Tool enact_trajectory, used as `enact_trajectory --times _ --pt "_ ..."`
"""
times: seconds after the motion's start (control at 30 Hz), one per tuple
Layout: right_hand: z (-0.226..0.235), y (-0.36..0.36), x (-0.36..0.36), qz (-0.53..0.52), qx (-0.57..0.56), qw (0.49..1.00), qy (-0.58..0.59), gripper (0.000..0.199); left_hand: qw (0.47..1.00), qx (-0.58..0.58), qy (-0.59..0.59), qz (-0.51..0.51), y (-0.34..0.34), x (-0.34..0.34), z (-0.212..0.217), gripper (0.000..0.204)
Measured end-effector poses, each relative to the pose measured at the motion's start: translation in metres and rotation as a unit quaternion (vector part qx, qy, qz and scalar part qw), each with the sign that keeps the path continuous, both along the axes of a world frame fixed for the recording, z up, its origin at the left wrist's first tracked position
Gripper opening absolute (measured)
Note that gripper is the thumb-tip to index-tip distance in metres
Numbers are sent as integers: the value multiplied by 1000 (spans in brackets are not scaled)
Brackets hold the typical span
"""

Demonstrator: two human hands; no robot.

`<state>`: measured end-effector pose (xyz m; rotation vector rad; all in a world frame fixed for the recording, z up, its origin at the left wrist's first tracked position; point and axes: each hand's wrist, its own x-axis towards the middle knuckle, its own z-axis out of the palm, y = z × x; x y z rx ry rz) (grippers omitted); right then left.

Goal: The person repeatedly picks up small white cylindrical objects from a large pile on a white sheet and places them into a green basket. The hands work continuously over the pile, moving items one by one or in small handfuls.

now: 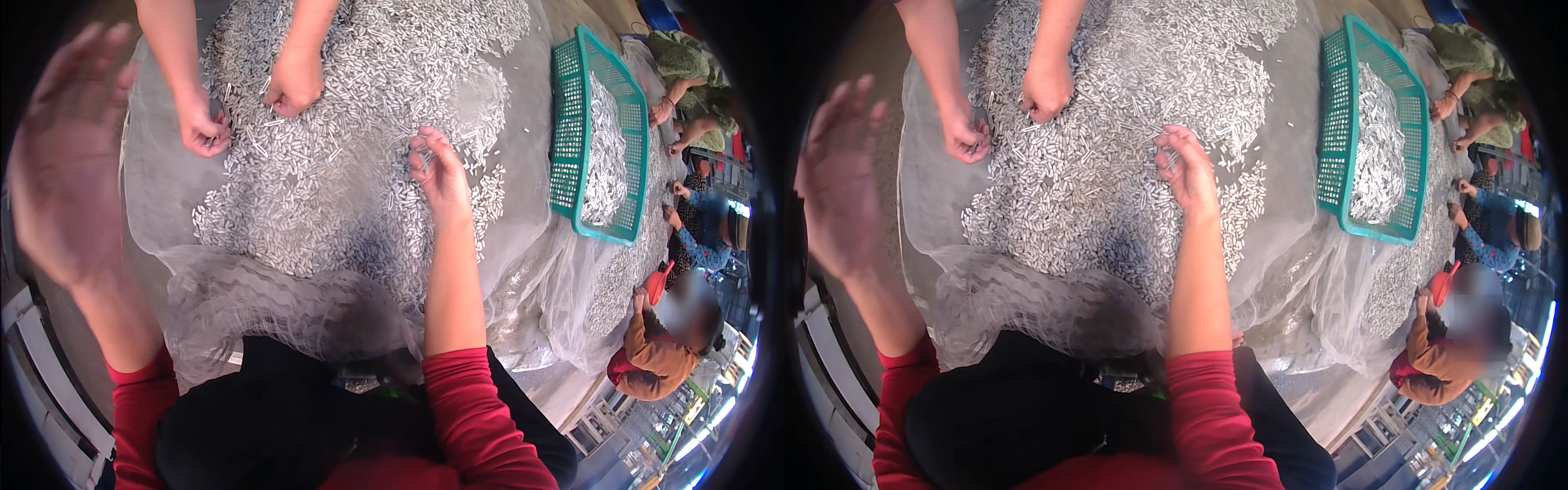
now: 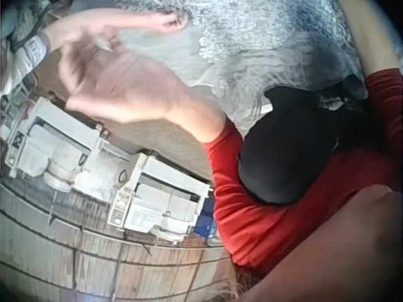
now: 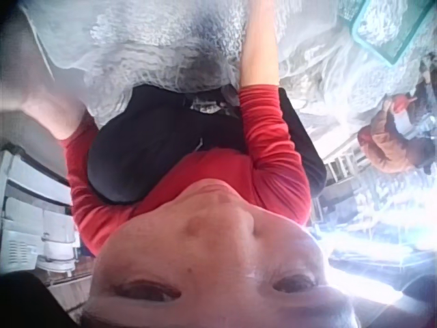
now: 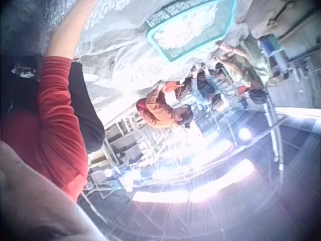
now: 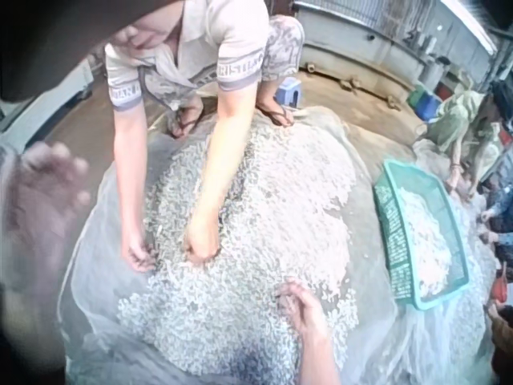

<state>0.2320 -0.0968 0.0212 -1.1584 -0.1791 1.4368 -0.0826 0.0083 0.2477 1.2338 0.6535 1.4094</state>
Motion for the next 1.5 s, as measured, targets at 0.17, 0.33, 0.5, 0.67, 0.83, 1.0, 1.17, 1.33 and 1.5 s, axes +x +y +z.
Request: enact_trajectory --times 0.17,0.33,0.5,0.67,0.83,1.0,1.17,1.33,1.5 --pt "-25 46 8 -28 -163 877 -452 24 988 -100 117 7 17 8 -49 45" --pt "-32 56 15 70 -201 789 -576 26 980 -98 171 -18 18 4 -81 43" --pt "-31 42 12 25 -165 831 -530 28 959 -169 228 -21 25 -4 -112 39" --pt "-23 54 4 76 -168 757 -627 26 947 -206 247 -12 30 -8 -132 38" --pt "-3 36 17 14 -113 979 -171 17 946 -207 248 -35 29 -7 -140 34" --pt "1 14 28 0 -47 993 104 16 907 -65 378 -173 3 34 -153 19" --pt "3 12 23 75 -87 980 160 22 810 269 494 -168 18 121 -190 20" --pt "19 -4 24 113 -125 984 56 31 671 363 615 -200 43 156 -221 25" --pt "21 -12 28 50 -67 991 105 28 660 371 629 -173 51 166 -233 23"
